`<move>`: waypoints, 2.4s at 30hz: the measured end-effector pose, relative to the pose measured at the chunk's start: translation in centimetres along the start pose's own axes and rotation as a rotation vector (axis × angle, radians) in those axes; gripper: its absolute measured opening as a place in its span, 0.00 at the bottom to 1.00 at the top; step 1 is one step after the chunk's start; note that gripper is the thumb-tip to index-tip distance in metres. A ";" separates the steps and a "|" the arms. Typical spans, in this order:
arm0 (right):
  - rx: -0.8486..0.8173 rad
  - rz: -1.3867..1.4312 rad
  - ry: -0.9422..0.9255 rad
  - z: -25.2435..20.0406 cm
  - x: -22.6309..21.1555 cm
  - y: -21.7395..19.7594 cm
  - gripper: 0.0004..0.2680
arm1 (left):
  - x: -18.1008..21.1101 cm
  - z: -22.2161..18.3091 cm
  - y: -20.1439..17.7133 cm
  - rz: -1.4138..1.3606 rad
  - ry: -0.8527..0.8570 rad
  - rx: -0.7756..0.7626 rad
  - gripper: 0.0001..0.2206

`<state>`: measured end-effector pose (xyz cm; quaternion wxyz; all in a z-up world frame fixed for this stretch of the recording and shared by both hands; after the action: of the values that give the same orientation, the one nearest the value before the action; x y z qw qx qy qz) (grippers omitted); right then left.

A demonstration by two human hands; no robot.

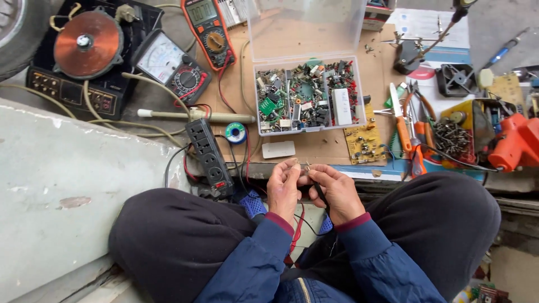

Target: Sorting and inspecting various small electronic components from a storage box using a magnifying glass and a multimeter.

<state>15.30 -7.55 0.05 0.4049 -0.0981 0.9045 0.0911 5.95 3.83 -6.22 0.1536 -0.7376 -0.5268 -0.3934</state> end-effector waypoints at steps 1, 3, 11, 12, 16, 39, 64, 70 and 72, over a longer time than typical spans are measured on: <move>0.010 -0.001 -0.003 0.5 0.0 -0.4 0.07 | -0.3 0.2 0.1 -0.001 -0.006 -0.009 0.13; 0.110 -0.003 -0.014 1.6 0.1 -2.1 0.08 | -0.9 0.6 -0.1 -0.014 -0.018 0.041 0.15; 0.275 -0.032 -0.061 13.0 2.8 -8.0 0.07 | -1.2 -0.5 0.6 -0.030 -0.054 0.025 0.13; 0.302 -0.027 -0.054 14.5 3.6 -8.9 0.08 | -1.3 -0.6 0.6 -0.028 -0.065 0.027 0.13; 0.347 -0.010 -0.039 16.7 4.5 -9.6 0.09 | -1.4 -0.8 1.0 -0.030 -0.086 0.010 0.12; 0.351 -0.003 0.010 16.5 4.2 -9.9 0.10 | -1.7 -1.1 1.3 -0.003 -0.107 0.005 0.11; 0.062 -0.147 0.150 -2.8 4.3 -3.7 0.13 | 0.3 -2.0 -0.5 -0.110 -0.072 0.064 0.11; 0.069 -0.278 -0.182 -3.7 2.6 -1.6 0.08 | -0.5 -1.9 -1.4 -0.078 -0.067 0.077 0.13; -0.093 -0.061 -0.190 -3.7 3.9 0.2 0.07 | -0.9 -1.6 -1.6 -0.030 -0.022 0.081 0.15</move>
<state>10.03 -8.68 -0.40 0.4864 -0.1351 0.8535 0.1296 3.72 2.87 -6.19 0.1718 -0.7269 -0.5550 -0.3660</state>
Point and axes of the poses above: each hand's wrist, its own z-axis towards the middle knuckle, its own y-axis out of the palm, x = y × z, the point moved 9 cm from there along z, towards the middle knuckle, and after that the axes turned 5 degrees about x, right-handed, at the moved point
